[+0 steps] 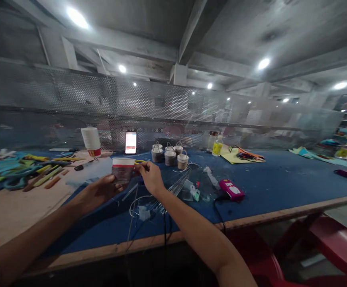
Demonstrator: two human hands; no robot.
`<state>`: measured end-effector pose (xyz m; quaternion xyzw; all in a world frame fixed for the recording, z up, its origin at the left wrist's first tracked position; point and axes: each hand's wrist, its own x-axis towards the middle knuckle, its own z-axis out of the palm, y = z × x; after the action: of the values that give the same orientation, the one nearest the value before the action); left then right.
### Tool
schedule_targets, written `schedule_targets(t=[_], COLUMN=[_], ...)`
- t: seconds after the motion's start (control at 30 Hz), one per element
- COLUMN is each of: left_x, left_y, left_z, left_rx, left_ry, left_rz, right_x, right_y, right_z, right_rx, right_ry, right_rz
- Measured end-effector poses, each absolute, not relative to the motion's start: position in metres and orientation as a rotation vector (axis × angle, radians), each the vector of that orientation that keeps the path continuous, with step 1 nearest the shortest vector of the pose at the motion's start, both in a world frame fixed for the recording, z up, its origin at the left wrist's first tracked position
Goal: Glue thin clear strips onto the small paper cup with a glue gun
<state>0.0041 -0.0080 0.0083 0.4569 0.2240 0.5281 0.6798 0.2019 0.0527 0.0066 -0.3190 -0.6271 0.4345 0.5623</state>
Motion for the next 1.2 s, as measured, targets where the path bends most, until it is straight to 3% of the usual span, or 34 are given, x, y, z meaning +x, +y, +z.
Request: schedule_targets(t=[0.83, 1.2], left_x=[0.013, 0.013], left_y=[0.002, -0.002], left_z=[0.0, 0.003], left_rx=[1.165, 1.1], left_ry=[0.861, 0.751], left_rz=[1.295, 1.268], right_x=[0.2, 0.201], right_y=[0.059, 0.053], right_z=[-0.006, -0.002], right_rx=[-0.795, -0.757], right_ry=[-1.515, -1.554], right_rz=[0.943, 0.922])
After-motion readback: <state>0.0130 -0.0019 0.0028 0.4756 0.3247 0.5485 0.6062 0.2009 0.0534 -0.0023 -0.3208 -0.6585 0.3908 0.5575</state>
